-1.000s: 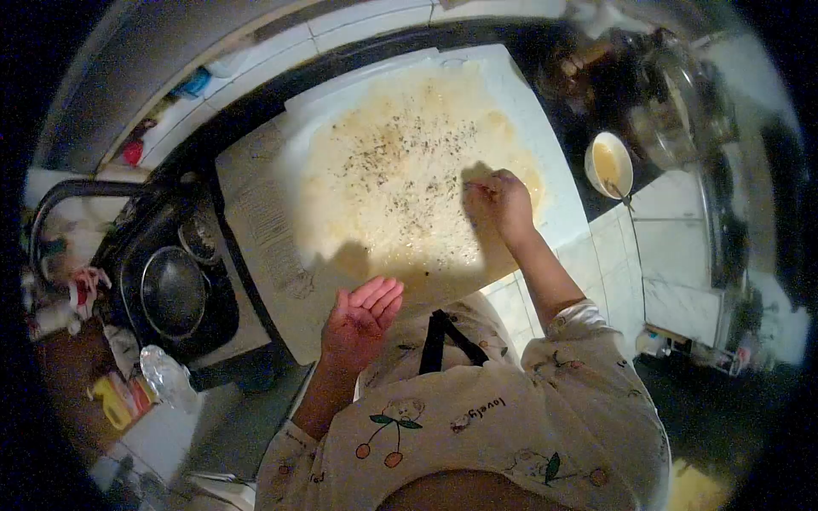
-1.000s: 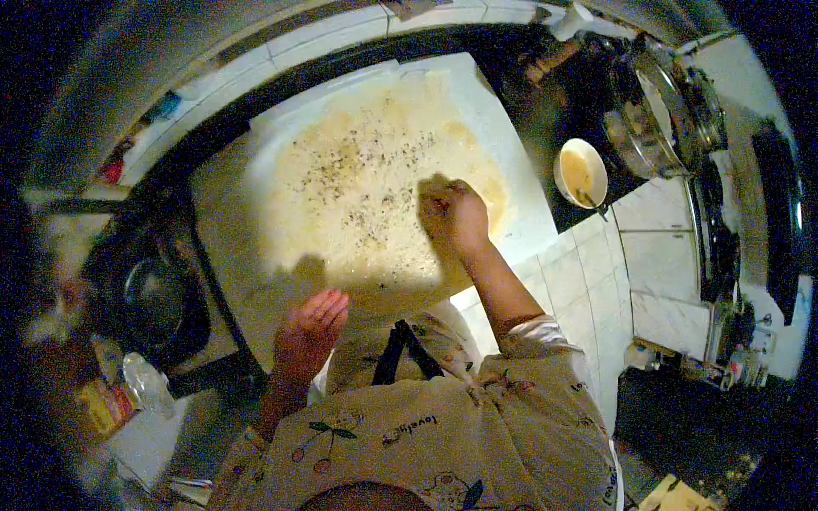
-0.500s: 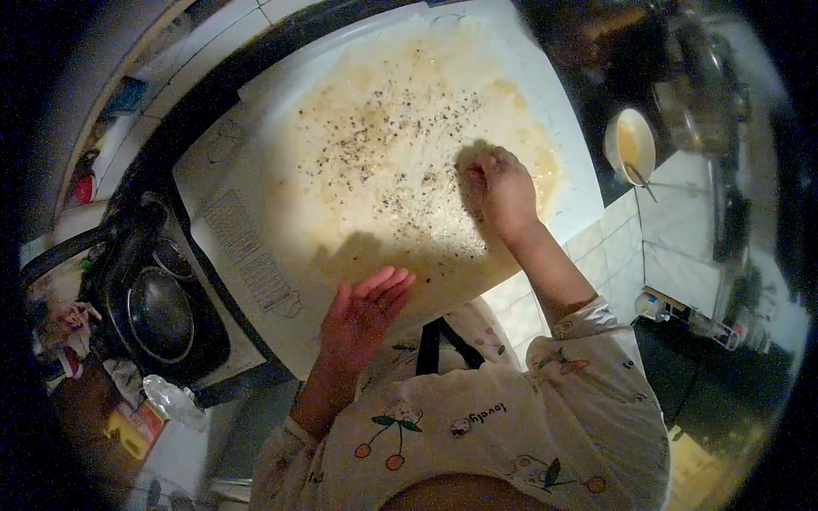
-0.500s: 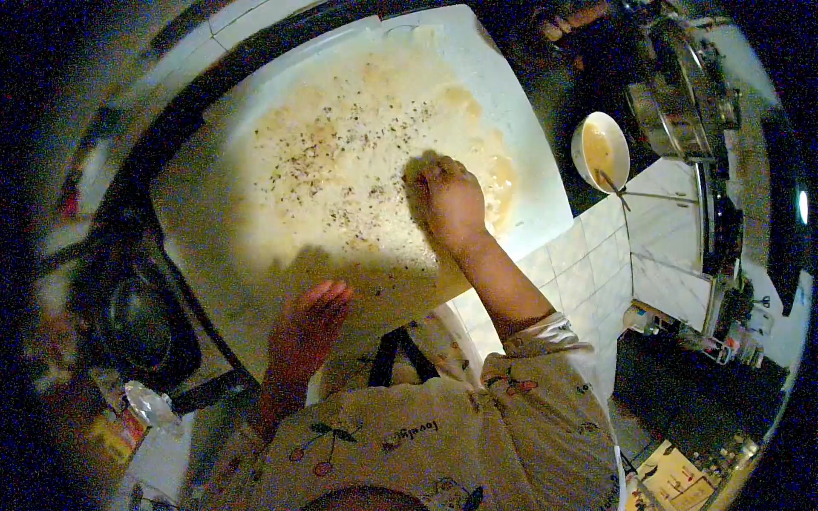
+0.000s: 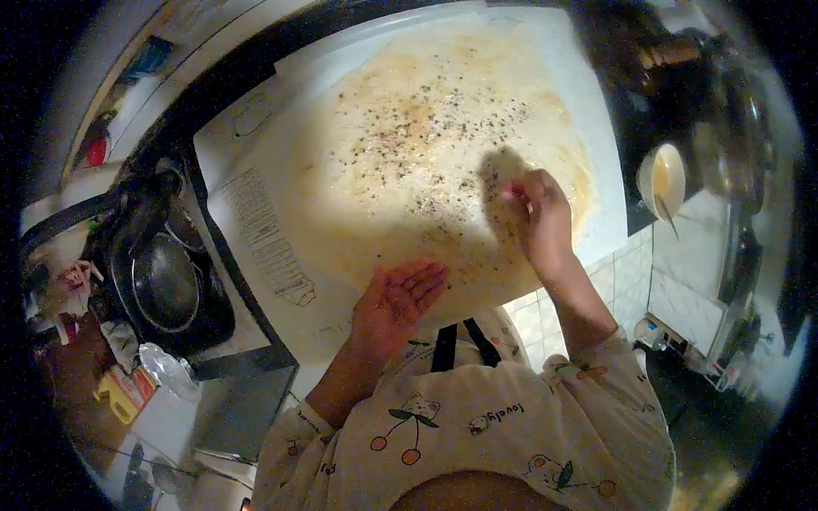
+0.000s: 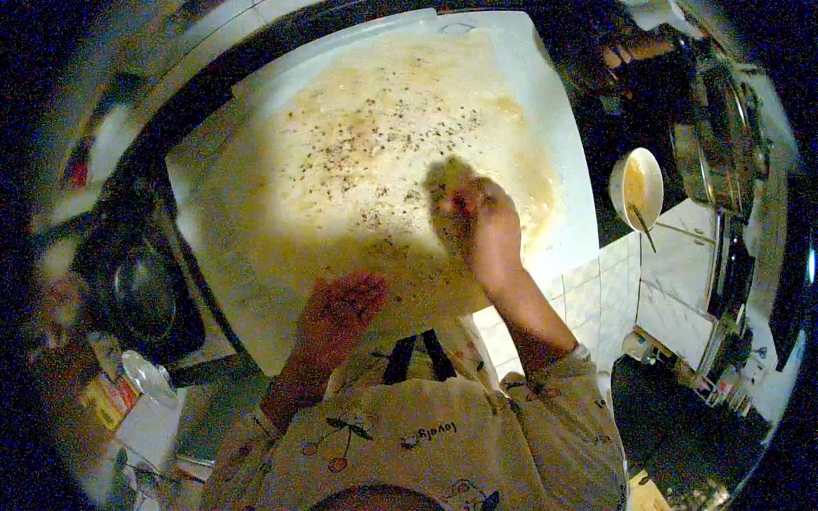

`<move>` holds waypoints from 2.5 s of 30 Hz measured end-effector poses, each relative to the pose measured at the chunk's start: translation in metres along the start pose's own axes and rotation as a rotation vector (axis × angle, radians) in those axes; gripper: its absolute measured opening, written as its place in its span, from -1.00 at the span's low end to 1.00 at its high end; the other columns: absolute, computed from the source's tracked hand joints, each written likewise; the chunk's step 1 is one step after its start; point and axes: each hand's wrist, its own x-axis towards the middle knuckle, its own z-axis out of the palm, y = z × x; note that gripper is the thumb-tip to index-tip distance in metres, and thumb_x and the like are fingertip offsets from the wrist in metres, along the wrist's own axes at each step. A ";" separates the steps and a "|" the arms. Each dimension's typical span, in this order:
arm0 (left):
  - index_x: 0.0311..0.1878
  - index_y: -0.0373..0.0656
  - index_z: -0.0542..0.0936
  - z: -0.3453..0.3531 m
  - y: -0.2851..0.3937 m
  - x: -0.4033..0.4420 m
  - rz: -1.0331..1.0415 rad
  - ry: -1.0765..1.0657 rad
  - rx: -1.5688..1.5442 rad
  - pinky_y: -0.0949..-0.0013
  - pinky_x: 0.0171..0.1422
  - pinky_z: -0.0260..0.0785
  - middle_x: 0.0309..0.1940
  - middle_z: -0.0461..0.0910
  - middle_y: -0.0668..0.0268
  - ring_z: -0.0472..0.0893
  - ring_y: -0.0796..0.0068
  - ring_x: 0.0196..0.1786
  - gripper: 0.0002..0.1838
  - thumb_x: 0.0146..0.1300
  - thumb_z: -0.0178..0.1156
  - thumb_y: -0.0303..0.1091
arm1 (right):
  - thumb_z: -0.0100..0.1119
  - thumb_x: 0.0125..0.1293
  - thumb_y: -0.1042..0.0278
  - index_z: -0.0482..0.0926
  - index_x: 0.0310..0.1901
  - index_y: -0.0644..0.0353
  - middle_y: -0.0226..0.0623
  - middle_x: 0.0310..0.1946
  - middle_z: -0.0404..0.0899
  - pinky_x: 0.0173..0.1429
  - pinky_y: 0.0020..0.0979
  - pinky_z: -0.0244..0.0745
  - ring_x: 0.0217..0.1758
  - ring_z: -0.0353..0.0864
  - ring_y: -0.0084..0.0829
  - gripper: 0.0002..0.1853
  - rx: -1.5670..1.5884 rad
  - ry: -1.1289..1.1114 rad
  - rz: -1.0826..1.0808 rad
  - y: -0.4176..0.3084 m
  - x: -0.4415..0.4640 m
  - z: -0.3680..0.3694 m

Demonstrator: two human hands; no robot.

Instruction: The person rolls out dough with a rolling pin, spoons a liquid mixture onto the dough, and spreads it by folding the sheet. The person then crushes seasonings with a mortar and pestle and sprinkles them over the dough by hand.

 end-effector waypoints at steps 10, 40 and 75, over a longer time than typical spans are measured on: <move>0.08 -0.26 0.40 0.017 0.008 0.013 -0.008 0.099 -0.016 0.36 0.07 0.31 -0.01 0.47 0.23 0.48 0.43 -0.03 -0.42 0.34 -0.33 0.06 | 0.06 -0.09 0.26 0.59 -0.32 -0.08 -0.45 -0.25 0.54 0.03 -0.21 0.29 -0.08 0.46 -0.36 -0.77 -0.065 -0.312 -0.859 -0.057 -0.054 0.044; 0.03 -0.30 0.41 -0.018 0.019 -0.026 0.172 0.210 -0.084 0.15 0.31 0.10 0.06 0.40 0.03 0.35 0.10 0.16 -0.40 0.33 -0.34 0.07 | 0.07 0.05 0.27 0.50 -0.30 0.06 -0.30 -0.25 0.45 -0.10 -0.20 0.30 -0.07 0.40 -0.25 -0.83 -0.626 0.036 -0.905 -0.069 0.027 0.134; 0.06 -0.38 0.37 -0.015 0.053 -0.035 0.416 -0.052 -0.504 0.19 0.31 0.15 0.09 0.36 0.01 0.28 0.13 0.23 -0.50 0.35 -0.24 -0.09 | 0.00 0.06 0.40 0.44 0.02 0.02 -0.22 -0.24 0.37 0.04 -0.17 0.21 -0.12 0.32 -0.18 -0.59 -0.449 0.203 -0.587 -0.037 0.051 0.075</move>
